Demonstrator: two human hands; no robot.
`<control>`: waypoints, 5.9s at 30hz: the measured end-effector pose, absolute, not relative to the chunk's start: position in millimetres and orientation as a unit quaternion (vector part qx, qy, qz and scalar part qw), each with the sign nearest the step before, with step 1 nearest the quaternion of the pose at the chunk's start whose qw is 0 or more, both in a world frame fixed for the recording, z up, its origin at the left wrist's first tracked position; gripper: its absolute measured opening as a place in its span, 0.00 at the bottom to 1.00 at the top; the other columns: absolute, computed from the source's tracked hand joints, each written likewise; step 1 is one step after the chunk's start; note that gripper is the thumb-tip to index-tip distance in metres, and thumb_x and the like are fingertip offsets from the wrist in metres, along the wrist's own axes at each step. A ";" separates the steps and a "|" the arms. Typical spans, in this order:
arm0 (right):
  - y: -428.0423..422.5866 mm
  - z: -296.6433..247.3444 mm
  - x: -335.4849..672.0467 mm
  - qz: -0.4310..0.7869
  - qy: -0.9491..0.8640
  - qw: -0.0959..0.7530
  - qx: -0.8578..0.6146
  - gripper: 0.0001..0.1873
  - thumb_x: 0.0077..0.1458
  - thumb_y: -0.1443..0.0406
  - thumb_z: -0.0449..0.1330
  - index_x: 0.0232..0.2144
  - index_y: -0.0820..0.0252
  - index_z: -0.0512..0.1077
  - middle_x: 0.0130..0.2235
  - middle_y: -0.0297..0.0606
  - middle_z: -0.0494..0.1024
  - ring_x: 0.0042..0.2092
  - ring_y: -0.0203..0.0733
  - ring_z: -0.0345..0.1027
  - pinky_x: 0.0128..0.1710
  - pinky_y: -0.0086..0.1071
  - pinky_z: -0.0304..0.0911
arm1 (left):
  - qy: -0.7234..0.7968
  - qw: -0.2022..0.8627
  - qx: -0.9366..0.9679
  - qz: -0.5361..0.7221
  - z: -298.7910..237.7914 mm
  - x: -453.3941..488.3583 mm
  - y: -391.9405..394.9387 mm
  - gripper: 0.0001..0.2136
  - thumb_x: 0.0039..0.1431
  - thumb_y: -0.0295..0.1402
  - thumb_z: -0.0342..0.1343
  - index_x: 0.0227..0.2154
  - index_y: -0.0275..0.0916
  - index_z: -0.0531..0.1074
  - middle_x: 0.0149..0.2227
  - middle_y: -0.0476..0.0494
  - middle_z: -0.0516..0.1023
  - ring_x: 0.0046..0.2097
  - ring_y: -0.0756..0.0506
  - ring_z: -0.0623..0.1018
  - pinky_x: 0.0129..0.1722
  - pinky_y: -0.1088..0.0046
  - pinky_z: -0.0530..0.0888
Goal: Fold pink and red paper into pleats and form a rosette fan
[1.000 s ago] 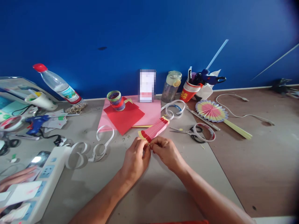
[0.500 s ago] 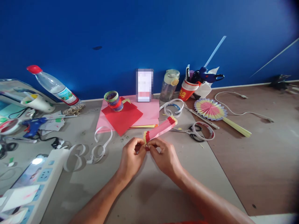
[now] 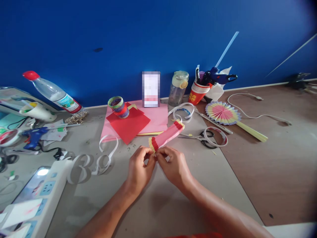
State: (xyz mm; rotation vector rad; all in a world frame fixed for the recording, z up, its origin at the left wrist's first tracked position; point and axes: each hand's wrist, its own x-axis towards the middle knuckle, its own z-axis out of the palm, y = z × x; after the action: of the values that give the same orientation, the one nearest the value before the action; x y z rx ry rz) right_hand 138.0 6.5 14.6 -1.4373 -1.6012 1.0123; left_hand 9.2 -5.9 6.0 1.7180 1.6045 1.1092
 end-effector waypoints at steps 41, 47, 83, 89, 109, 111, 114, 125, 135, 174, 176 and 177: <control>12.8 23.7 143.6 0.484 -0.581 0.386 -0.528 0.09 0.46 0.72 0.53 0.19 0.61 0.70 0.23 0.31 0.73 0.26 0.32 0.65 0.27 0.23 0.59 | 0.571 0.474 0.495 0.452 18.0 13.2 -5.3 0.05 0.54 0.31 0.55 0.25 0.37 0.68 0.22 0.51 0.75 0.26 0.52 0.75 0.26 0.80 0.71; 12.7 18.7 145.0 0.427 -0.633 0.403 -0.504 0.10 0.47 0.74 0.52 0.20 0.61 0.70 0.24 0.32 0.72 0.27 0.32 0.64 0.28 0.24 0.58 | 0.574 0.459 0.500 0.457 15.2 14.9 -7.1 0.04 0.51 0.30 0.56 0.26 0.37 0.68 0.24 0.51 0.74 0.26 0.52 0.75 0.25 0.80 0.70; 14.2 14.4 149.1 0.336 -0.746 0.385 -0.428 0.11 0.50 0.74 0.51 0.19 0.59 0.61 0.24 0.31 0.64 0.26 0.32 0.56 0.26 0.24 0.52 | 0.608 0.344 0.601 0.387 5.4 12.1 -8.1 0.03 0.52 0.26 0.51 0.25 0.38 0.65 0.24 0.51 0.69 0.26 0.52 0.70 0.25 0.81 0.67; 13.5 14.5 148.8 0.348 -0.720 0.390 -0.456 0.10 0.48 0.74 0.52 0.19 0.59 0.62 0.23 0.30 0.65 0.25 0.31 0.58 0.25 0.24 0.53 | 0.607 0.380 0.581 0.388 8.4 10.8 -7.2 0.04 0.52 0.26 0.52 0.24 0.38 0.66 0.22 0.52 0.70 0.25 0.53 0.71 0.23 0.81 0.66; 16.2 8.9 148.4 0.297 -0.750 0.403 -0.433 0.08 0.47 0.74 0.52 0.20 0.59 0.63 0.23 0.31 0.67 0.25 0.32 0.59 0.26 0.24 0.53 | 0.607 0.448 0.511 0.411 14.0 11.7 -9.4 0.03 0.50 0.28 0.54 0.23 0.38 0.66 0.18 0.57 0.65 0.19 0.56 0.63 0.17 0.82 0.60; 15.0 10.1 148.2 0.350 -0.724 0.402 -0.438 0.08 0.46 0.75 0.52 0.21 0.59 0.65 0.24 0.31 0.69 0.25 0.31 0.61 0.26 0.23 0.54 | 0.605 0.473 0.493 0.408 16.0 12.0 -8.9 0.04 0.50 0.29 0.54 0.23 0.38 0.65 0.16 0.57 0.64 0.18 0.56 0.62 0.16 0.83 0.58; 14.4 11.7 148.6 0.407 -0.693 0.400 -0.441 0.08 0.45 0.76 0.52 0.22 0.60 0.67 0.24 0.31 0.71 0.25 0.31 0.62 0.26 0.23 0.56 | 0.601 0.495 0.478 0.407 18.1 12.0 -8.4 0.04 0.50 0.29 0.55 0.23 0.38 0.65 0.16 0.57 0.66 0.17 0.56 0.63 0.16 0.83 0.57; 14.9 9.6 151.8 0.318 -0.753 0.376 -0.436 0.08 0.49 0.73 0.52 0.22 0.60 0.65 0.25 0.33 0.69 0.26 0.32 0.60 0.28 0.25 0.54 | 0.606 0.467 0.490 0.419 15.6 13.2 -7.6 0.03 0.48 0.27 0.54 0.23 0.37 0.66 0.18 0.56 0.69 0.20 0.55 0.67 0.18 0.83 0.60; 13.8 11.1 145.8 0.351 -0.709 0.419 -0.445 0.07 0.46 0.73 0.52 0.20 0.59 0.62 0.23 0.31 0.68 0.24 0.30 0.60 0.25 0.23 0.54 | 0.594 0.485 0.490 0.414 15.5 12.5 -7.0 0.04 0.50 0.28 0.54 0.23 0.37 0.65 0.19 0.56 0.67 0.20 0.56 0.66 0.19 0.82 0.60; 16.4 15.3 146.6 0.577 -0.519 0.325 -0.541 0.07 0.44 0.66 0.53 0.21 0.63 0.69 0.20 0.29 0.66 0.23 0.30 0.57 0.22 0.24 0.52 | 0.571 0.139 0.729 0.352 10.2 8.3 -10.3 0.07 0.54 0.22 0.47 0.27 0.40 0.64 0.26 0.49 0.69 0.30 0.49 0.72 0.32 0.75 0.68; 15.9 14.8 145.7 0.570 -0.514 0.324 -0.553 0.07 0.44 0.66 0.53 0.21 0.63 0.69 0.19 0.28 0.66 0.22 0.30 0.56 0.22 0.24 0.51 | 0.563 0.127 0.735 0.355 10.2 8.5 -10.1 0.07 0.55 0.22 0.47 0.27 0.40 0.65 0.26 0.49 0.69 0.30 0.49 0.72 0.32 0.75 0.68; 15.7 14.5 145.5 0.568 -0.513 0.323 -0.556 0.07 0.44 0.66 0.53 0.21 0.63 0.69 0.19 0.28 0.65 0.22 0.30 0.55 0.21 0.24 0.51 | 0.560 0.121 0.738 0.357 10.0 8.6 -10.0 0.07 0.55 0.21 0.47 0.27 0.40 0.65 0.26 0.49 0.69 0.30 0.49 0.72 0.31 0.75 0.68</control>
State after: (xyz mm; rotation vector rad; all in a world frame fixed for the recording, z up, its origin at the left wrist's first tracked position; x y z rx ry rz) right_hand 145.5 15.7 14.5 -1.4597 -1.3461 1.4910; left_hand 8.6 -10.0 10.0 2.1559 1.6346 1.0431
